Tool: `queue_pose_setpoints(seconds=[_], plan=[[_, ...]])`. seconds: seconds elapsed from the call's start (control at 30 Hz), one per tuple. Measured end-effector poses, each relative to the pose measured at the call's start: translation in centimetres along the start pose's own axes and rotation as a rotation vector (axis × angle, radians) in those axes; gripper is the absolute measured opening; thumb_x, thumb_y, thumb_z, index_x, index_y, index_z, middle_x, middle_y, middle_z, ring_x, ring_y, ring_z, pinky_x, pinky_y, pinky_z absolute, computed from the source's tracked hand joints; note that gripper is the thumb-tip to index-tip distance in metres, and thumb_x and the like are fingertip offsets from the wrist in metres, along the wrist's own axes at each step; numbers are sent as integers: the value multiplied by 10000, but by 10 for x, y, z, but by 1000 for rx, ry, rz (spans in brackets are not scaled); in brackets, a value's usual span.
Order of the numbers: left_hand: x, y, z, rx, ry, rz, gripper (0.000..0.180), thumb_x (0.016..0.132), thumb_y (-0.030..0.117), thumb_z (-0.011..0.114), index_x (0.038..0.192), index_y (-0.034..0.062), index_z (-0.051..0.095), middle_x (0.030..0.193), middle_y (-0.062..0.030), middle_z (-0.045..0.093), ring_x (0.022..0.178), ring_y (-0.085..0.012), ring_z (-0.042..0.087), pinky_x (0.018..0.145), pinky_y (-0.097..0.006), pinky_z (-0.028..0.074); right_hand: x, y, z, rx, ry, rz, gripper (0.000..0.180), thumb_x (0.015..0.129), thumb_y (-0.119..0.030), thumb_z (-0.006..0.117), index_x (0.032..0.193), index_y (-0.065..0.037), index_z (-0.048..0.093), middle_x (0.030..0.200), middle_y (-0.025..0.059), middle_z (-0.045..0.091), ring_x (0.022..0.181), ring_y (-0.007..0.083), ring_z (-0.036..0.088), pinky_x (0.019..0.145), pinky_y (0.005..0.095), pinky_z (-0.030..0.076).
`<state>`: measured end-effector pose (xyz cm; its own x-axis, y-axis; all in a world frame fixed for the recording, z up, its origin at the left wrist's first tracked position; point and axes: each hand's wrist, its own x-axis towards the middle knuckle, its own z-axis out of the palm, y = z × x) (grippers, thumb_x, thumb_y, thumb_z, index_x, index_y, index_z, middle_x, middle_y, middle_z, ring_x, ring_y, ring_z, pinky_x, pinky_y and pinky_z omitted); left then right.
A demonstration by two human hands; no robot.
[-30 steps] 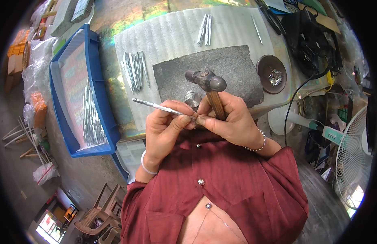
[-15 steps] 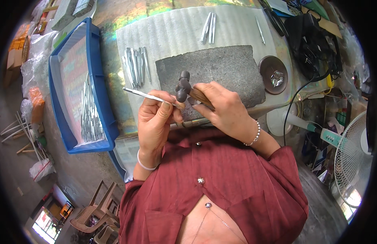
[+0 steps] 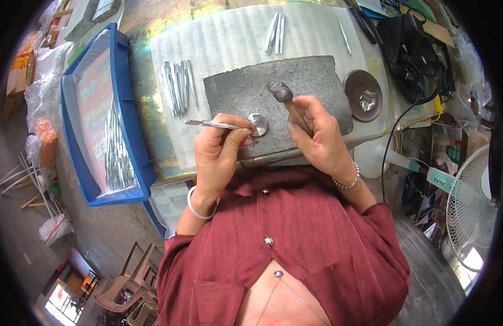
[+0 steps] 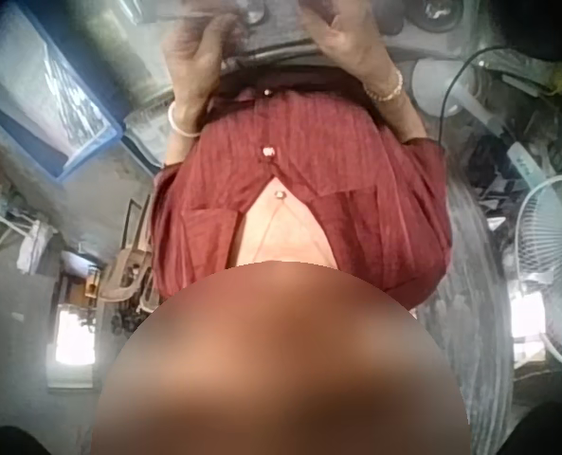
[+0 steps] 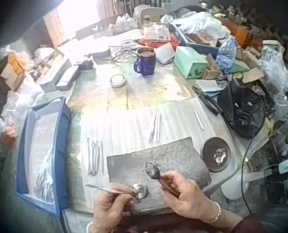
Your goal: Stamping or marking small metal components using a punch and hammer on an anvil.
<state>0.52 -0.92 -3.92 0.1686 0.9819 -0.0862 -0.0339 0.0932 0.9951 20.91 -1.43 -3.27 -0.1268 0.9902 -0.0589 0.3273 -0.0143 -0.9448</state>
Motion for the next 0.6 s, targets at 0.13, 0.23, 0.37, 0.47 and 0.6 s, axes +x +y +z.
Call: queue_pose_setpoints(seconds=[0.13, 0.23, 0.37, 0.47, 0.6], plan=[[1, -1, 2, 51, 10, 38, 78, 875, -50, 567, 920, -11, 617, 853, -49, 639, 697, -78, 587, 626, -204, 493, -1, 0, 0, 92, -19, 46, 293, 832, -9, 591, 1101, -10, 475, 835, 69, 570, 717, 114, 550, 623, 255, 447], [1, 1, 5, 71, 16, 47, 72, 872, -50, 570, 916, -15, 615, 854, -53, 635, 700, -83, 589, 624, -205, 494, 0, 0, 0, 100, -45, 68, 295, 843, 25, 582, 1115, 1, 471, 842, 1, 550, 752, 28, 477, 640, 198, 417], [0, 0, 6, 100, 26, 75, 68, 871, -51, 569, 915, -21, 610, 856, -64, 631, 699, -90, 592, 622, -207, 494, 0, 4, 0, 56, -29, -14, 303, 830, 19, 596, 1110, 0, 482, 834, 15, 567, 765, 38, 503, 657, 209, 434], [-1, -3, 5, 181, 17, 133, 69, 873, -53, 565, 918, -22, 606, 858, -67, 629, 699, -91, 593, 618, -208, 494, 0, 0, -1, 26, -38, 16, 307, 822, 9, 607, 1104, -3, 489, 832, 26, 582, 780, 46, 522, 673, 218, 444], [-1, 0, 7, 132, 27, 90, 68, 872, -57, 562, 914, -24, 605, 851, -68, 626, 701, -94, 597, 613, -211, 491, -1, 0, -2, 9, -41, 10, 305, 820, -2, 613, 1099, -4, 493, 848, 36, 593, 783, 50, 535, 678, 225, 451]])
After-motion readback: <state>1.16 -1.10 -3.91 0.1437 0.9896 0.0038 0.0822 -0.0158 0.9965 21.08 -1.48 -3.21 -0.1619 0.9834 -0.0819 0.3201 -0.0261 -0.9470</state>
